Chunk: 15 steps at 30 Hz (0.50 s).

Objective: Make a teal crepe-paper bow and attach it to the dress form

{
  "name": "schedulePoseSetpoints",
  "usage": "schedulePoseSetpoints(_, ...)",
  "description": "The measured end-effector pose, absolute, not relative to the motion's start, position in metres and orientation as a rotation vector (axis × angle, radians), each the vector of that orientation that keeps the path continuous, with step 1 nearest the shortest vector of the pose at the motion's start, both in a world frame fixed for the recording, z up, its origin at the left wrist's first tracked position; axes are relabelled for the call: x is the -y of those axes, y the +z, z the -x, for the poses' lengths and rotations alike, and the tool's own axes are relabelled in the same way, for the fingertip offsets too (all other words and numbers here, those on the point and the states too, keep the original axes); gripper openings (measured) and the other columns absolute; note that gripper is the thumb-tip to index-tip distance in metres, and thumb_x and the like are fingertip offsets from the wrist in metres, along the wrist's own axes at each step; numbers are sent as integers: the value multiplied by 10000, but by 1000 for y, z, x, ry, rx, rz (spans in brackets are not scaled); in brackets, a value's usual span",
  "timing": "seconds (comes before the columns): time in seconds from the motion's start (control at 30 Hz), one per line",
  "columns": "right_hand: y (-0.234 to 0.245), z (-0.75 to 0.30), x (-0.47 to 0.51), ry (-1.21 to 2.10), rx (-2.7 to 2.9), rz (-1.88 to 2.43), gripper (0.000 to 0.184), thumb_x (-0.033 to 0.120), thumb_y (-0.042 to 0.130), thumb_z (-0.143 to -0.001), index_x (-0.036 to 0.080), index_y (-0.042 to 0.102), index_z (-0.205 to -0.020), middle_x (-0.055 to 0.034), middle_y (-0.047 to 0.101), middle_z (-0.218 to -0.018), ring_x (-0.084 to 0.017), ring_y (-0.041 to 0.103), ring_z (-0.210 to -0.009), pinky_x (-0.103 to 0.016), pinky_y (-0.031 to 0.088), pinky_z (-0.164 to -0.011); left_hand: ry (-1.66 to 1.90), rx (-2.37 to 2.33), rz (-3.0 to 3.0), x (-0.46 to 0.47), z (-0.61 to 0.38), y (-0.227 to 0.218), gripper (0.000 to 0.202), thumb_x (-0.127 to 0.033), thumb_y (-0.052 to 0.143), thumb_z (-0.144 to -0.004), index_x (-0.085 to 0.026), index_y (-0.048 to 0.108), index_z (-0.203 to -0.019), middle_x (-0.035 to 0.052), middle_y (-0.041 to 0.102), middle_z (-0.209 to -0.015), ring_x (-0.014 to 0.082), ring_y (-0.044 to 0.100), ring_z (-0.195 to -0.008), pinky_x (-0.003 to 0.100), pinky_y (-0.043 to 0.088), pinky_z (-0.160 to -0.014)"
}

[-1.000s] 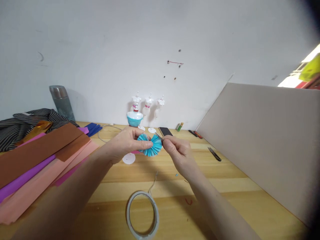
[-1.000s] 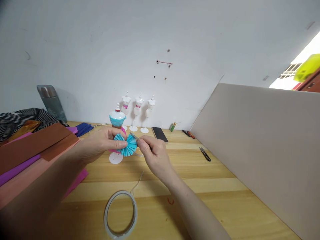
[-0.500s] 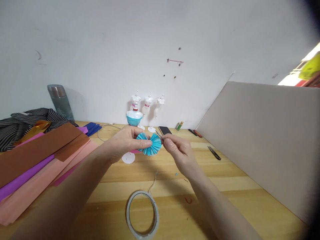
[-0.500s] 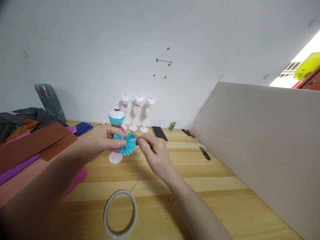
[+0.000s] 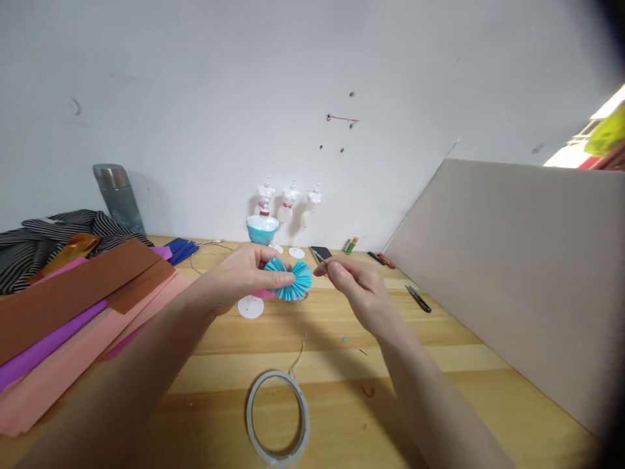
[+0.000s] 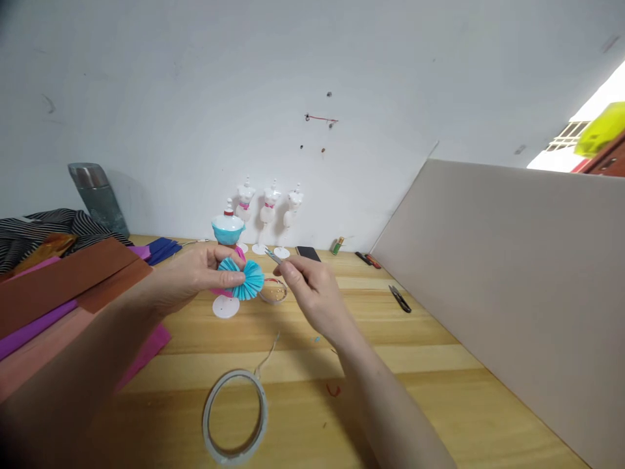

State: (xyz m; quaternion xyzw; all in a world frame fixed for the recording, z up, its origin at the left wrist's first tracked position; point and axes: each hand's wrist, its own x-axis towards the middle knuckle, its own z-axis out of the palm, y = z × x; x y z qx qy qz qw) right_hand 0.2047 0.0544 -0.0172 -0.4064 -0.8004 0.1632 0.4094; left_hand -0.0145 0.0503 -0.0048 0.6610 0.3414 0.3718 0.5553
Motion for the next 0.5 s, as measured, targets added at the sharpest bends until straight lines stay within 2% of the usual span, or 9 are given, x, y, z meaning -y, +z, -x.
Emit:
schedulePoseSetpoints(0.13, -17, -220, -72, 306, 2421, 1472, 500, 489, 361, -930, 160, 613, -651, -31, 546, -586, -144, 452, -540, -270, 289, -514, 889, -931, -1581, -53, 18, -6, 189, -303, 733, -701, -154, 668, -799, -5, 596, -732, 115, 549, -680, 237, 440, -616)
schedulePoseSetpoints(0.23, -33, -224, -91, 260, 2726, 1724, 449, 418, 409, -918, 152, 627, -629, -53, 571, -604, -140, 451, -544, -276, 267, -512, 886, -950, -1628, -54, 19, -6, 187, -303, 733, -690, -151, 645, -754, -6, 582, -731, 114, 531, -676, 237, 424, -610)
schedulePoseSetpoints(0.3, -48, -224, -104, 312, 2799, 1757, 320, 357, 534, -843, 145, 654, -636, -55, 586, -605, -142, 461, -542, -274, 259, -505, 877, -939, -1643, -53, 19, -5, 197, -308, 734, -684, -149, 634, -742, -3, 582, -743, 115, 528, -682, 241, 419, -613)
schedulePoseSetpoints(0.37, -62, -223, -114, 421, 2872, 1736, 248, 362, 612, -776, 151, 682, -665, -39, 600, -608, -136, 470, -535, -259, 265, -494, 872, -936, -1649, -52, 19, -4, 205, -309, 735, -680, -146, 623, -731, -2, 579, -747, 115, 524, -687, 243, 416, -618)
schedulePoseSetpoints(0.5, -78, -223, -125, 629, 2957, 1675, 181, 339, 654, -724, 172, 719, -702, -2, 604, -598, -127, 490, -549, -232, 302, -498, 846, -914, -1678, -50, 19, -1, 181, -297, 710, -700, -141, 620, -716, -8, 566, -724, 106, 503, -672, 240, 400, -613)
